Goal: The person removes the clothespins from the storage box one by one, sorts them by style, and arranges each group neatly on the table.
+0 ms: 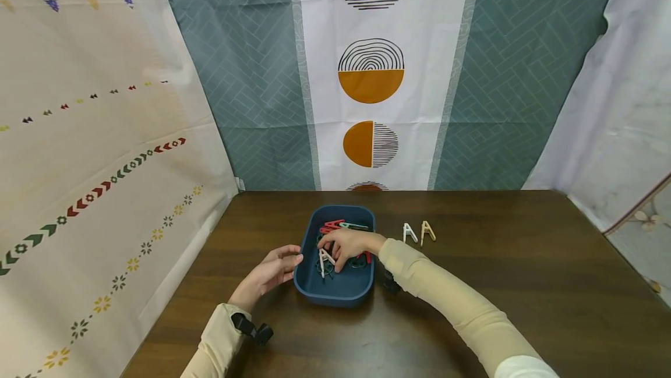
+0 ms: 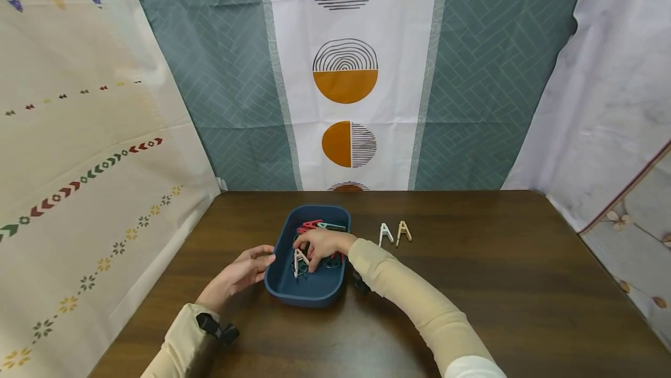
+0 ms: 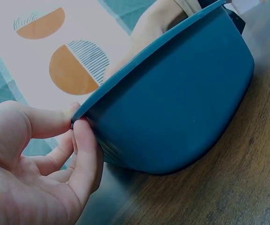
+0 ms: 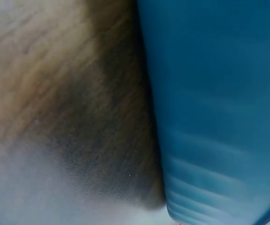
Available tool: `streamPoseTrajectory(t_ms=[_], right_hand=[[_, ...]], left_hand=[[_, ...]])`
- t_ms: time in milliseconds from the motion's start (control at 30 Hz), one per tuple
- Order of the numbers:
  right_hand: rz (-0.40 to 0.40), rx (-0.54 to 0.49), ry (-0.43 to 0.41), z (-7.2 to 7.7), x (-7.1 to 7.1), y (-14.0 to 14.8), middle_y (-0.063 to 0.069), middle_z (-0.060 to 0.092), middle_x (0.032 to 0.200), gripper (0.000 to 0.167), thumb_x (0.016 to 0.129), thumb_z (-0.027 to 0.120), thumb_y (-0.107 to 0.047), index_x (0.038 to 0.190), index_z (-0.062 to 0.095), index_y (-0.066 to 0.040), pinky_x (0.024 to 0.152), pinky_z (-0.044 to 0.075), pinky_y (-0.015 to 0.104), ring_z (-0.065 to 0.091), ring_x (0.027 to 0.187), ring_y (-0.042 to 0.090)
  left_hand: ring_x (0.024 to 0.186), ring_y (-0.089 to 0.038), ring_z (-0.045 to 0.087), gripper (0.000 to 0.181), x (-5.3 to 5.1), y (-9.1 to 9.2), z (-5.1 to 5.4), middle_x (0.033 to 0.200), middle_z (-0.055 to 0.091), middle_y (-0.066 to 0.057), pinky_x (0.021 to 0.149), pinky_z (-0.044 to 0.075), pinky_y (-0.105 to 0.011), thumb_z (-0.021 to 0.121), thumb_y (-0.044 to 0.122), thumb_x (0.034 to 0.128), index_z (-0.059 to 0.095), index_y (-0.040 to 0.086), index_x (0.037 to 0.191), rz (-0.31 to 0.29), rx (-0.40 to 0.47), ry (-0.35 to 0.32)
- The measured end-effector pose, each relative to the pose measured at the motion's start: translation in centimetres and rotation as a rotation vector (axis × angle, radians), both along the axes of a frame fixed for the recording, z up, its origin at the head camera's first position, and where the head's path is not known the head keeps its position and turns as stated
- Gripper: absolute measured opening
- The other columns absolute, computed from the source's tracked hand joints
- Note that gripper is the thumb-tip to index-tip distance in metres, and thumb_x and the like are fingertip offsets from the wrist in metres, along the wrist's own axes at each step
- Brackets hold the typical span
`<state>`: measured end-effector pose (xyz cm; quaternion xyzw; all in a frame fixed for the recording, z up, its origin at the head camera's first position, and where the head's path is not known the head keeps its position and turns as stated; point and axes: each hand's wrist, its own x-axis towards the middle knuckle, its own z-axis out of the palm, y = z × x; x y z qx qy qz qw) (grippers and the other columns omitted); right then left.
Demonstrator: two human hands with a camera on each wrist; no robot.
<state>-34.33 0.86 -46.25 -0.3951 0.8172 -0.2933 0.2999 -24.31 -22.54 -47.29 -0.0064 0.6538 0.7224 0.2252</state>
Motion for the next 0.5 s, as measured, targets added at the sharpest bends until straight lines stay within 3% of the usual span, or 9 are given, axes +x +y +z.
streamPoseTrajectory(t_ms=[500], right_hand=[[-0.003,0.014,0.049,0.26,0.33,0.01,0.006,0.059,0.125,0.07,0.072,0.086,-0.016,0.134,0.055,-0.013,0.084,0.054,0.024,0.064,0.094,0.009]], left_hand=[[0.074,-0.004,0.063,0.037,0.12,-0.06,0.06,0.087,0.062,0.004,0.072,0.055,-0.02,0.054,0.014,0.0987,0.037,0.001,0.129,-0.001,0.014,0.004]])
